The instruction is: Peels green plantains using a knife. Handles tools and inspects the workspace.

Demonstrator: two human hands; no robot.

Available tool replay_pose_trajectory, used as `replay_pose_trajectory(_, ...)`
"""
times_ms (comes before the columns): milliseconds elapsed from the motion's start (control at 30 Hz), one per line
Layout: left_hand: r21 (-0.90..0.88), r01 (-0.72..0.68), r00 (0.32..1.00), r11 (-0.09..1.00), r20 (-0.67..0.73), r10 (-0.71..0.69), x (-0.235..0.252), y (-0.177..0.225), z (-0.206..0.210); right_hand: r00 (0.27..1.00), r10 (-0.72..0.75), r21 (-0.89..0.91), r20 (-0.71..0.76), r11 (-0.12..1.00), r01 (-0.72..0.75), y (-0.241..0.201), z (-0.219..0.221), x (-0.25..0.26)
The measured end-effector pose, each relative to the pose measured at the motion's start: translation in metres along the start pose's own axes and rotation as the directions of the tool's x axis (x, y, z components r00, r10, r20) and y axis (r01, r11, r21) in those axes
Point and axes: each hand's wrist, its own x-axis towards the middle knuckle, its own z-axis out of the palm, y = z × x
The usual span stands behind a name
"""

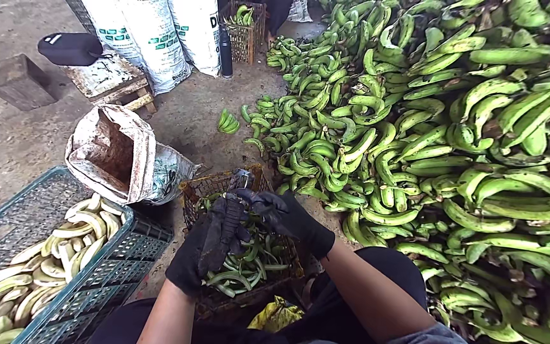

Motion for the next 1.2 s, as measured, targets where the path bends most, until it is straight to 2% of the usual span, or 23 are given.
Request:
replay_pose_trajectory(167,-0.04,0.019,1.0,0.999,0.009,-0.018,0.001,-0.005,-0.003,0.987,0.069,-0.06,-0.146,0.995,-0.078,0.0,-0.007,0.003)
replay_pose_trajectory(267,-0.006,0.004,1.0,1.0,0.015,-0.004,0.001,-0.003,-0.002,0.999,0.008,-0.007,-0.043,1.0,-0.009,-0.002,-0.005,0.001)
replay_pose_trajectory(333,0.004,0.01,1.0,1.0,0.019,-0.01,0.0,-0.002,-0.001,1.0,0.02,0.002,-0.008,1.0,-0.02,0.0,-0.002,0.001)
replay_pose_trajectory(433,-0.007,0.013,1.0,1.0,0.001,-0.013,0.001,-0.005,-0.001,0.985,0.09,-0.044,-0.15,0.994,-0.098,0.004,-0.008,0.003)
replay_pose_trajectory(500,0.11,-0.044,0.994,0.993,-0.092,0.054,0.006,-0.01,-0.001,0.96,0.099,-0.067,-0.262,0.99,-0.12,0.009,-0.01,0.006)
replay_pose_trajectory(567,0.408,-0.023,0.949,0.913,-0.278,0.148,0.012,-0.015,-0.002,0.946,0.101,-0.085,-0.308,0.987,-0.133,0.006,-0.007,0.005)
replay_pose_trajectory(633,0.687,0.147,0.875,0.711,-0.426,0.231,0.015,-0.013,-0.001,0.951,0.112,-0.098,-0.29,0.985,-0.146,0.0,0.001,0.003)
replay_pose_trajectory(700,0.804,0.246,0.818,0.542,-0.472,0.329,0.017,-0.013,0.0,0.962,0.138,-0.108,-0.237,0.98,-0.167,-0.001,0.012,0.001)
replay_pose_trajectory(767,0.85,0.27,0.78,0.452,-0.469,0.415,0.018,-0.014,0.003,0.971,0.17,-0.138,-0.169,0.971,-0.194,-0.002,0.02,-0.001)
replay_pose_trajectory(900,0.872,0.282,0.753,0.399,-0.459,0.471,0.016,-0.015,0.007,0.973,0.206,-0.16,-0.101,0.962,-0.22,-0.006,0.031,-0.002)
replay_pose_trajectory(1033,0.893,0.257,0.745,0.371,-0.427,0.512,0.015,-0.016,0.009,0.973,0.211,-0.211,-0.098,0.951,-0.227,-0.007,0.032,0.001)
replay_pose_trajectory(1200,0.881,0.252,0.76,0.401,-0.437,0.481,0.013,-0.014,0.01,0.956,0.181,-0.226,-0.232,0.946,-0.233,-0.004,0.021,0.006)
